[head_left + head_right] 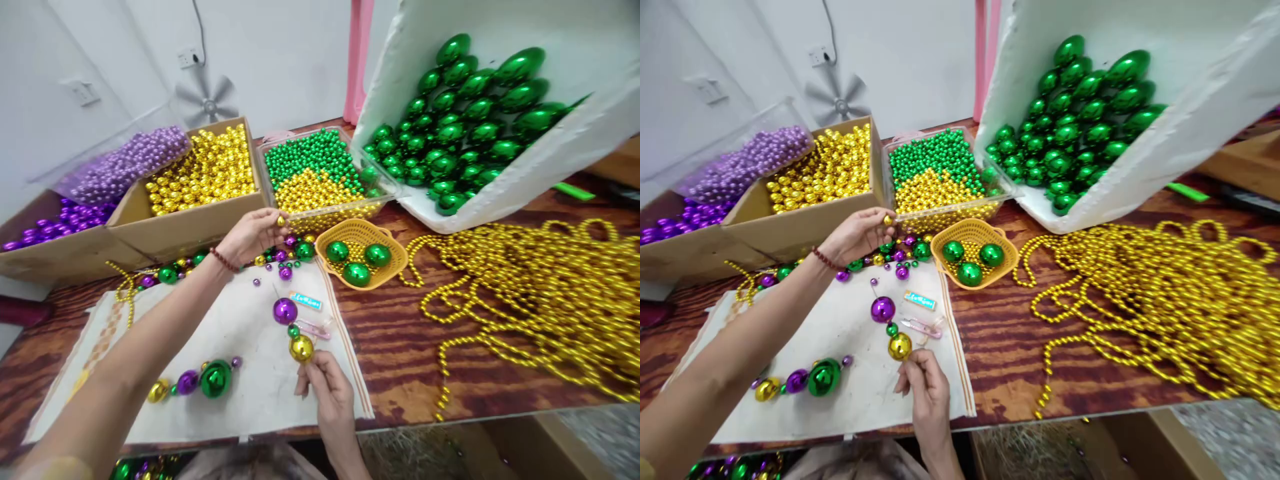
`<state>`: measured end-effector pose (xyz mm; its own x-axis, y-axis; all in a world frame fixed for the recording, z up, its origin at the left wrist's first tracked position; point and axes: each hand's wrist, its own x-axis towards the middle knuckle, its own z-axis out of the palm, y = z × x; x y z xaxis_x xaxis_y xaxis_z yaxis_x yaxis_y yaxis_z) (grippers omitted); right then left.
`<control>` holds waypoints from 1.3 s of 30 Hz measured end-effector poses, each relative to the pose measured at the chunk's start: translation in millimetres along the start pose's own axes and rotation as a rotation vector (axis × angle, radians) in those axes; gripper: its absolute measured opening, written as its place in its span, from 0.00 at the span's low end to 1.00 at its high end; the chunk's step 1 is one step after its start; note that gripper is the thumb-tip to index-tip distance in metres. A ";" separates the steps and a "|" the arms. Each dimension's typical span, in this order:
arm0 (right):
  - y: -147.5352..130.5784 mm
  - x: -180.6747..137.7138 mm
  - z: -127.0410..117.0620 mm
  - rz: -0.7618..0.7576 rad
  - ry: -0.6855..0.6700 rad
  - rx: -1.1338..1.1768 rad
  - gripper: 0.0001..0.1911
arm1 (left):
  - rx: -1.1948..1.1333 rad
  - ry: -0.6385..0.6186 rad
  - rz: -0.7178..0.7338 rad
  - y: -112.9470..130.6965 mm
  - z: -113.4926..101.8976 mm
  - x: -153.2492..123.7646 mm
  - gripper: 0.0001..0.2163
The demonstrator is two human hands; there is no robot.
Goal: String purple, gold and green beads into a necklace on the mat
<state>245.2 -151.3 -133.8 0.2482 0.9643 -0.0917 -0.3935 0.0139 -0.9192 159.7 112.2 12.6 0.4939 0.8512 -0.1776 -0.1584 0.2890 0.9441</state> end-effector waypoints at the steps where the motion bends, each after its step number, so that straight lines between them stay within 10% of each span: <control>1: -2.0 1.2 0.9 -0.018 0.002 -0.022 0.15 | -0.097 -0.010 -0.033 -6.6 -5.9 -21.3 0.03; 11: -12.4 -1.3 19.9 -0.027 0.006 -0.253 0.13 | -0.390 0.176 0.002 -57.3 -40.1 -121.4 0.09; 29: -11.9 -4.0 26.5 0.058 0.018 -0.328 0.13 | -0.222 0.265 0.091 -64.1 -54.2 -124.6 0.12; 39: 8.6 3.9 53.2 0.185 0.036 -0.086 0.16 | -0.325 0.314 0.067 -86.3 -25.9 -131.7 0.14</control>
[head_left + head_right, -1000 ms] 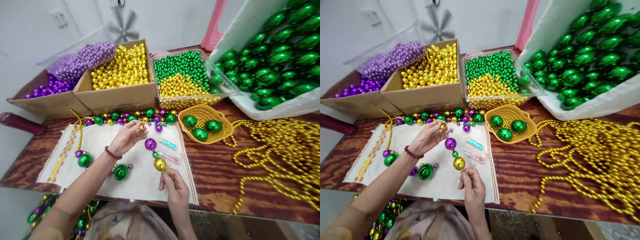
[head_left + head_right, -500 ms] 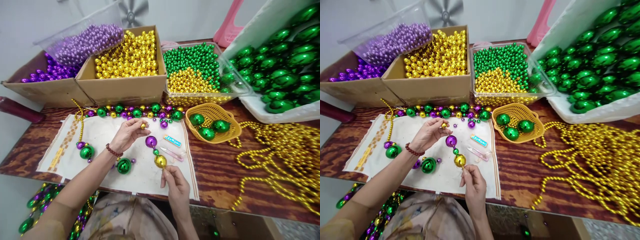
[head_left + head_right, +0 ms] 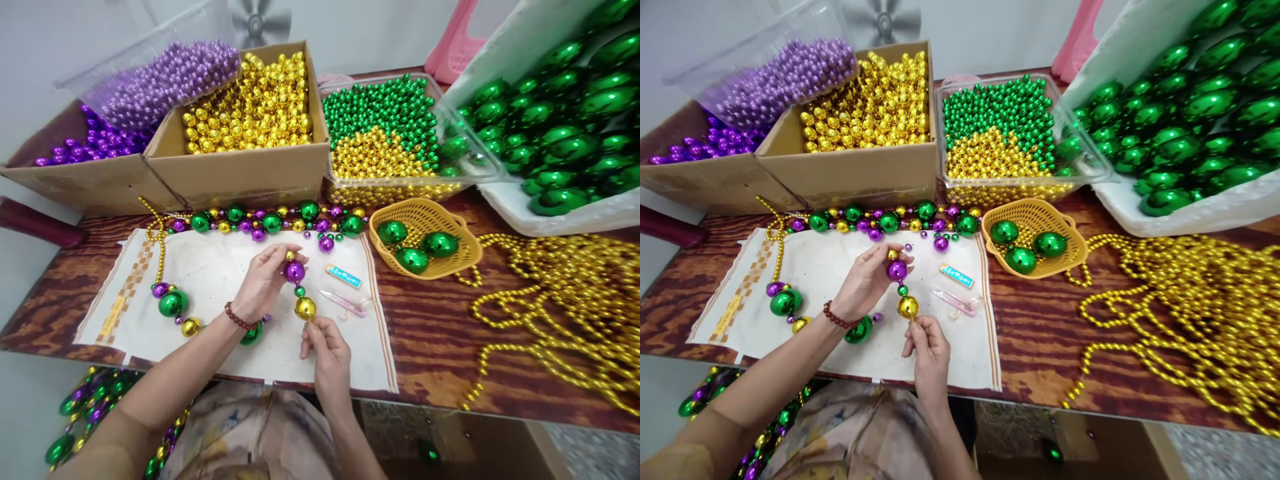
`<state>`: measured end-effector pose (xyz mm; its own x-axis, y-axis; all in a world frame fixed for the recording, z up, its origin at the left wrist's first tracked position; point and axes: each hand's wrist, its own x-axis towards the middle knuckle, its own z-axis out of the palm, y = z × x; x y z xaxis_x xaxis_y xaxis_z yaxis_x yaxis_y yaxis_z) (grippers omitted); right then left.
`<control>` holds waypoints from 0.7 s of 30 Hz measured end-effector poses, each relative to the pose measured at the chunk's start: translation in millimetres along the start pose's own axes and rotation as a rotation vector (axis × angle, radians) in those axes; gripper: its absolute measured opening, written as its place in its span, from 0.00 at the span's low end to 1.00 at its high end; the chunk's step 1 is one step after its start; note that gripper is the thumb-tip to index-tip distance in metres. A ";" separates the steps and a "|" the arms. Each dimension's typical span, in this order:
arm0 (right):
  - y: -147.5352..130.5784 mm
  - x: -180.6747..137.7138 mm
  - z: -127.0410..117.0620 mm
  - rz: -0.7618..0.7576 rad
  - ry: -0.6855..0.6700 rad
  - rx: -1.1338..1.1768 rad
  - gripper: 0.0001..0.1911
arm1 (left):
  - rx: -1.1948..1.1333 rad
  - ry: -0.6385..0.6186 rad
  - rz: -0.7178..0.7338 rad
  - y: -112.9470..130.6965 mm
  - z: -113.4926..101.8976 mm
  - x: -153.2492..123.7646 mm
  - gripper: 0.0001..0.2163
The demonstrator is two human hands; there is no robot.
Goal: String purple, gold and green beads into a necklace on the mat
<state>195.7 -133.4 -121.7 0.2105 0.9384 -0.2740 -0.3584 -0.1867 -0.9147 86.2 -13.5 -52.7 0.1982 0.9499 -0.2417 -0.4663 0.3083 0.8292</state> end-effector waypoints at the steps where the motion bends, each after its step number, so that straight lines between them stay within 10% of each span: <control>1: 1.7 0.5 2.5 0.011 0.003 0.015 0.16 | -0.032 0.007 -0.007 -5.0 2.9 -2.6 0.15; 16: -0.1 8.1 -7.5 0.057 -0.092 -0.082 0.15 | 0.197 -0.091 -0.166 -26.4 29.7 8.2 0.21; 21: -39.0 34.0 -40.4 -0.167 0.188 -0.117 0.12 | 0.302 -0.295 -0.359 -25.6 24.1 16.6 0.18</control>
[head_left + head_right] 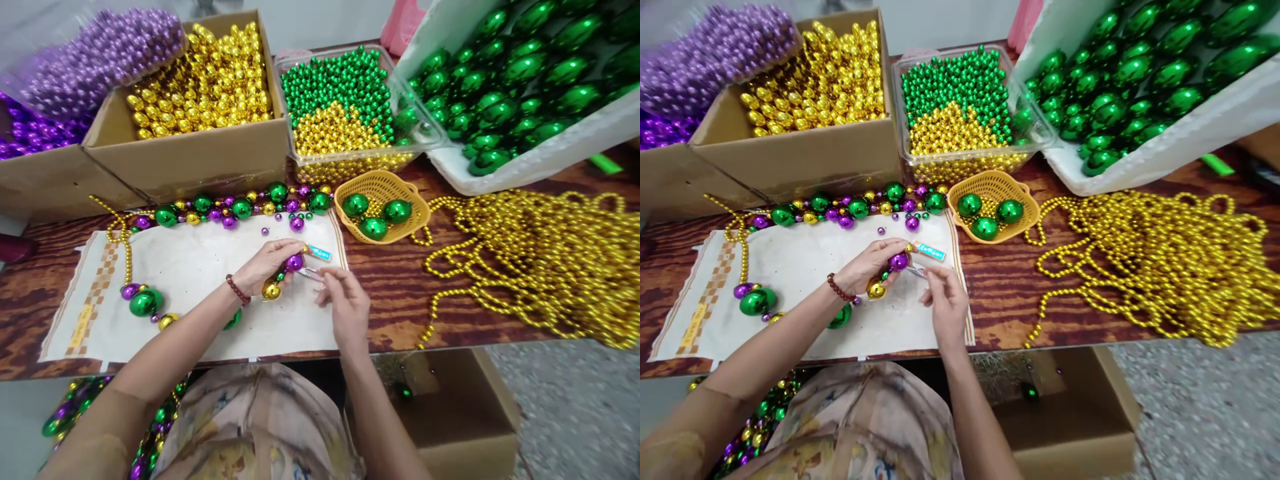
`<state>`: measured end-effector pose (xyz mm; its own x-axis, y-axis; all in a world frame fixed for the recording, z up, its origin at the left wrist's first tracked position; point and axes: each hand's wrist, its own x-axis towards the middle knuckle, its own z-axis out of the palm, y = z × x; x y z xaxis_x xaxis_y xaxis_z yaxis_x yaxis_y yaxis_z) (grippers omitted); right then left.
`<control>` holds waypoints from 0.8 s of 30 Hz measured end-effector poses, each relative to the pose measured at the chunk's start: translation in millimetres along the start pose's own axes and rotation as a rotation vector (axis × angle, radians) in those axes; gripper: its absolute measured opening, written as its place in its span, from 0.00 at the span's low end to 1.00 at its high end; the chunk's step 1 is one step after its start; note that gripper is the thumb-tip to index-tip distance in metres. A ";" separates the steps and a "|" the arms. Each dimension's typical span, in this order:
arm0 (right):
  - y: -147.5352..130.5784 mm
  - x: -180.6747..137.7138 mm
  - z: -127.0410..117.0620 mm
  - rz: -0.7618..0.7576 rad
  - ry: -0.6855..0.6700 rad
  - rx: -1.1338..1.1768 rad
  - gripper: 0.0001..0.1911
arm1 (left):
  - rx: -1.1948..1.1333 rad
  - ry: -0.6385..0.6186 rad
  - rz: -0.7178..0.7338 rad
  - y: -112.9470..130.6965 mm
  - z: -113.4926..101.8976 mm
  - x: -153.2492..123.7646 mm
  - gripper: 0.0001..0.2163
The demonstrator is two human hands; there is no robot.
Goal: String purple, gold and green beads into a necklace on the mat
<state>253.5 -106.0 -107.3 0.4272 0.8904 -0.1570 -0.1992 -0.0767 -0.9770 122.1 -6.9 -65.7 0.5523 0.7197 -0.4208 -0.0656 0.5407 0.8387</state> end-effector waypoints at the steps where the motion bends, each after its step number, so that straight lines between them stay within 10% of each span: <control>1: -4.4 7.2 -3.6 -0.023 0.015 0.020 0.12 | 0.025 -0.043 -0.044 -0.9 0.6 1.3 0.18; 9: 1.6 24.9 -3.1 0.001 0.031 0.182 0.10 | 0.157 -0.263 -0.170 -6.8 11.4 8.0 0.16; 16: -7.0 47.6 -54.2 -0.052 0.436 0.370 0.16 | 0.258 -0.344 -0.308 -2.1 4.4 9.1 0.12; 24: -0.9 18.4 -13.0 0.037 -0.009 0.278 0.12 | 0.271 -0.398 -0.290 -3.2 7.1 12.9 0.14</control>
<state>273.0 -95.3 -111.2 0.4074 0.8934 -0.1895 -0.4492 0.0154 -0.8933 135.4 -2.4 -71.3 0.7904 0.3104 -0.5282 0.3221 0.5228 0.7892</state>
